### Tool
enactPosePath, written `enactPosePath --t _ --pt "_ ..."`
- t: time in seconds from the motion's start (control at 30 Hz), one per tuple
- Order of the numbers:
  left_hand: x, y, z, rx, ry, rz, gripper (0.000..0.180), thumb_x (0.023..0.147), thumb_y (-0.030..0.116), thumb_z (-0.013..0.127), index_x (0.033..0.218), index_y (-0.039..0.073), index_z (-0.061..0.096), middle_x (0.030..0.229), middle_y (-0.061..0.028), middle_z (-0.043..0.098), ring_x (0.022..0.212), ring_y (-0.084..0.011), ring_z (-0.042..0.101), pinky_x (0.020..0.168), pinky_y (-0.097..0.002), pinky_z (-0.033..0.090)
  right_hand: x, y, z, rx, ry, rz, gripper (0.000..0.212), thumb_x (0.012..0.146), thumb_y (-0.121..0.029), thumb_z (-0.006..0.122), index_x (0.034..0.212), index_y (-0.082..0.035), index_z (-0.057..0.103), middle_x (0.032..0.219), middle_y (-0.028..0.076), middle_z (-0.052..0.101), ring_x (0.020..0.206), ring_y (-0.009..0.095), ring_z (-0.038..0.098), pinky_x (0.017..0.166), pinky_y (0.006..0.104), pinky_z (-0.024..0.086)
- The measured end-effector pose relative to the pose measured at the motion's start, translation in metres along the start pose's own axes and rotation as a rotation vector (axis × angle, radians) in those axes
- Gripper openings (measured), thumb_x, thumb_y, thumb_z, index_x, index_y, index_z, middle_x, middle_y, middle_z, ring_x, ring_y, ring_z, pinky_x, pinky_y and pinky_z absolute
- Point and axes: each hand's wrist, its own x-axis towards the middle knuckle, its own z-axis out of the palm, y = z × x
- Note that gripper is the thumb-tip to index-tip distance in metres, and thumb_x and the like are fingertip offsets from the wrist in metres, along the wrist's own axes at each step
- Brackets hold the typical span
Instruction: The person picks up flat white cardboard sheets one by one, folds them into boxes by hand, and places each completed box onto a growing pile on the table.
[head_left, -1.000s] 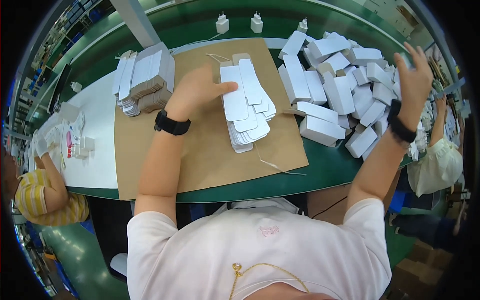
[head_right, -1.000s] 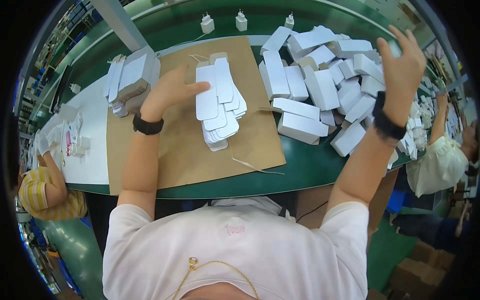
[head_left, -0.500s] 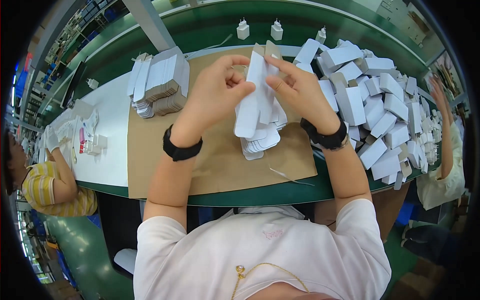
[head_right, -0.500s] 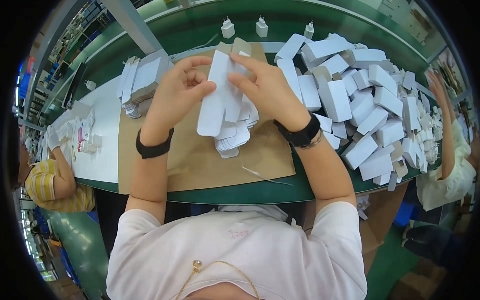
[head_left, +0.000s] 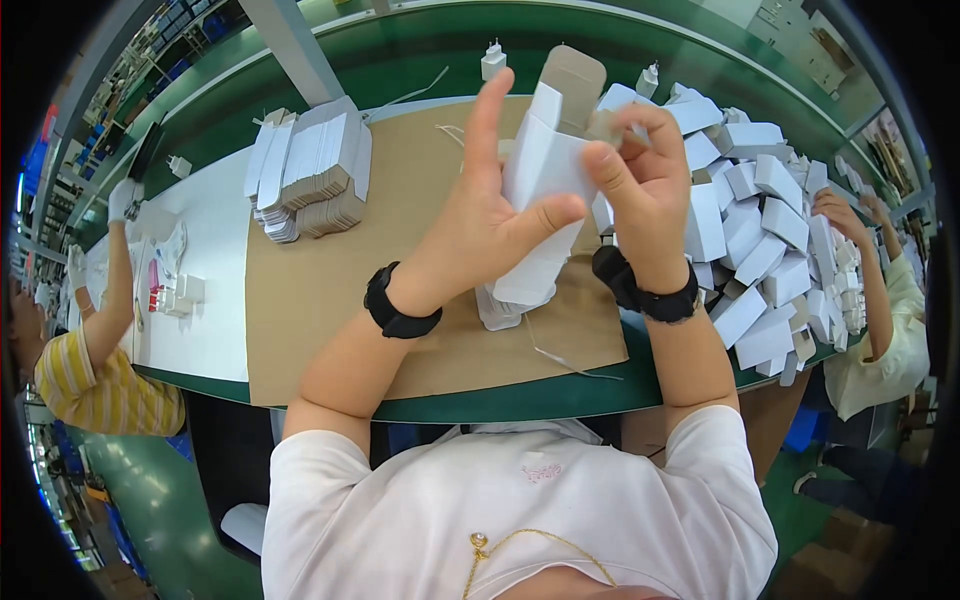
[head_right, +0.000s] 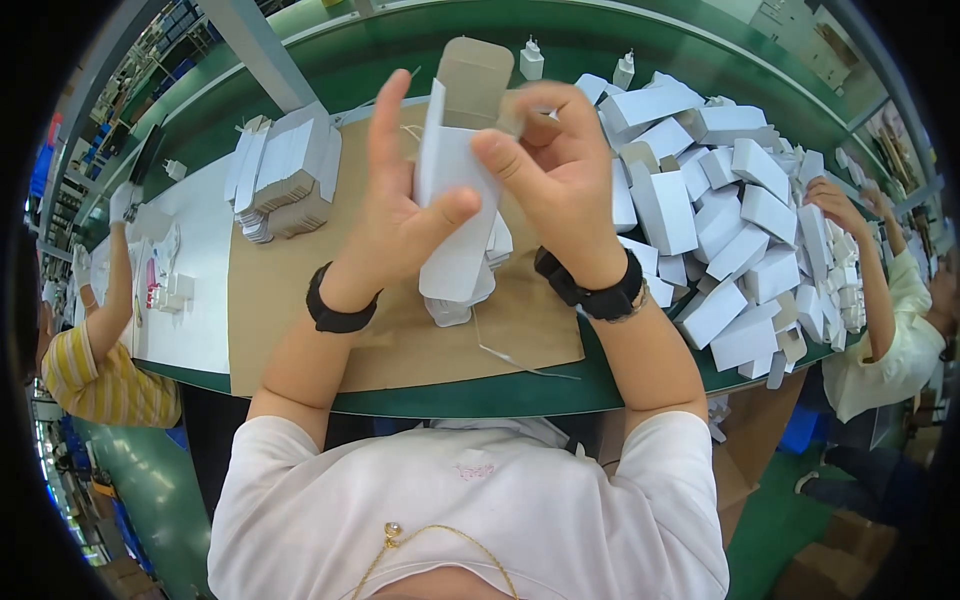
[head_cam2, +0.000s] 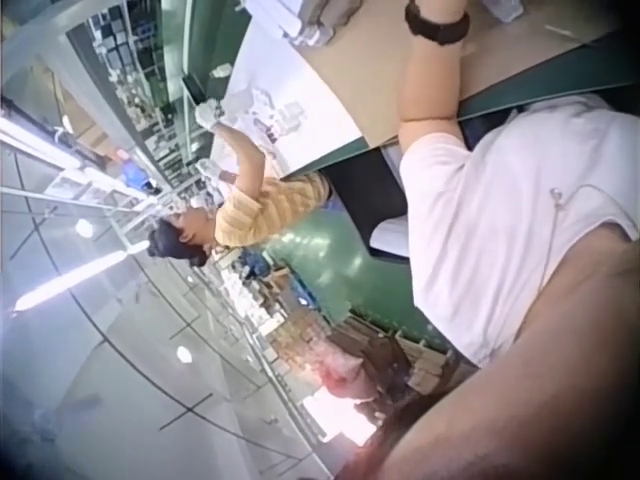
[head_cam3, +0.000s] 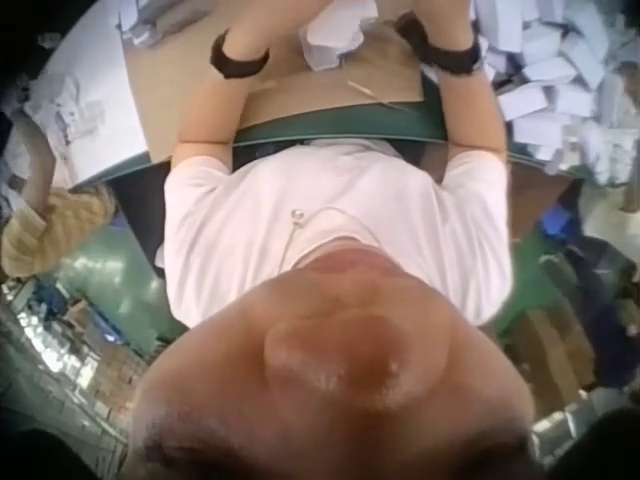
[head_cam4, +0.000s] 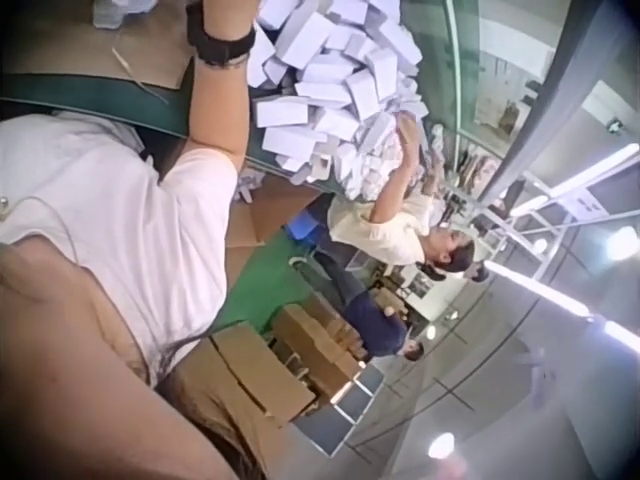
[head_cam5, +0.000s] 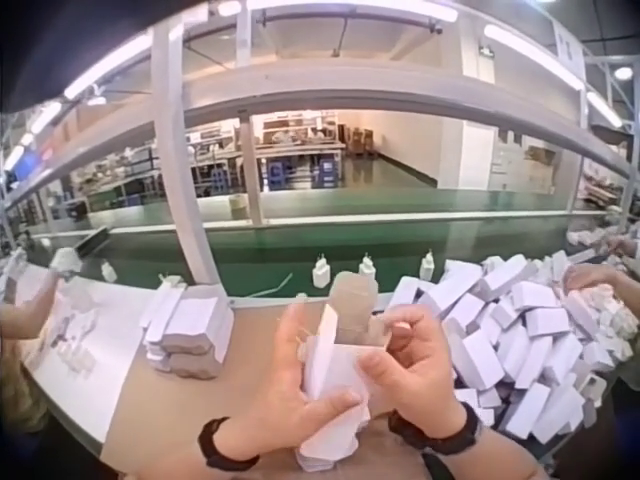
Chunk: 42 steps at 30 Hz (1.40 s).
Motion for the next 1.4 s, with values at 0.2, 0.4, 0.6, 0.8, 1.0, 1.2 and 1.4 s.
enactPosePath --t 0.2,0.4,0.6,0.8,1.0,1.2,1.4 --pt "0.001 -0.008 -0.007 -0.048 0.018 0.020 0.069 0.086 0.030 0.059 0.136 0.014 0.014 0.104 -0.0100 0.052 0.090 -0.0176 0.054 0.073 -0.0292 0.046 -0.007 0.023 -0.011 -0.018 -0.116 0.095 0.017 0.087 -0.018 0.059 0.095 -0.003 0.054 0.090 0.002 0.058 0.084 0.006 0.053 0.071 0.0188 0.042" --pt "0.000 -0.005 -0.003 -0.273 -0.036 -0.148 0.052 0.088 0.027 0.055 0.126 0.011 0.024 0.101 -0.0113 0.051 0.087 -0.0144 0.053 0.070 -0.0274 0.046 -0.007 0.012 -0.010 -0.273 -0.121 -0.007 0.018 0.085 -0.014 0.061 0.097 -0.001 0.059 0.088 0.005 0.060 0.079 0.010 0.054 0.067 0.0209 0.043" --pt "-0.001 -0.001 -0.013 -0.185 -0.076 -0.142 0.058 0.089 0.022 0.053 0.128 0.009 0.012 0.098 -0.0130 0.055 0.083 -0.0173 0.059 0.070 -0.0281 0.048 0.002 0.007 -0.017 -0.314 -0.180 -0.190 0.027 0.084 -0.015 0.063 0.106 0.001 0.062 0.105 0.014 0.063 0.093 0.017 0.060 0.079 0.0252 0.047" --pt "-0.002 0.006 -0.021 0.085 -0.163 -0.098 0.071 0.081 0.027 0.065 0.127 0.008 0.014 0.093 -0.0149 0.054 0.085 -0.0196 0.056 0.073 -0.0308 0.046 0.006 -0.005 -0.020 -0.244 -0.178 0.149 0.026 0.081 -0.009 0.063 0.105 0.000 0.064 0.089 0.008 0.066 0.078 0.011 0.059 0.071 0.0241 0.047" --pt "-0.002 0.006 -0.025 0.157 -0.163 -0.078 0.075 0.078 0.029 0.069 0.128 0.009 0.016 0.095 -0.0182 0.054 0.087 -0.0224 0.056 0.075 -0.0327 0.046 0.012 -0.006 -0.027 -0.235 -0.239 0.229 0.023 0.079 -0.005 0.062 0.101 0.000 0.065 0.094 0.009 0.066 0.083 0.011 0.060 0.075 0.0219 0.047" --pt "0.002 0.015 -0.026 0.137 -0.172 -0.102 0.075 0.080 0.026 0.067 0.129 0.007 0.013 0.097 -0.0163 0.054 0.087 -0.0212 0.057 0.076 -0.0325 0.046 0.004 -0.002 -0.024 -0.206 -0.321 0.053 0.029 0.079 -0.008 0.063 0.106 0.001 0.063 0.104 0.012 0.064 0.085 0.015 0.061 0.077 0.0253 0.046" --pt "0.005 -0.015 -0.027 0.311 0.194 0.016 0.057 0.081 0.025 0.064 0.125 0.000 0.037 0.087 -0.0146 0.057 0.095 -0.0270 0.055 0.079 -0.0345 0.045 0.008 -0.030 -0.035 -0.674 -0.237 0.089 0.036 0.075 -0.009 0.066 0.111 -0.008 0.062 0.115 0.009 0.060 0.089 0.012 0.059 0.073 0.0258 0.047"
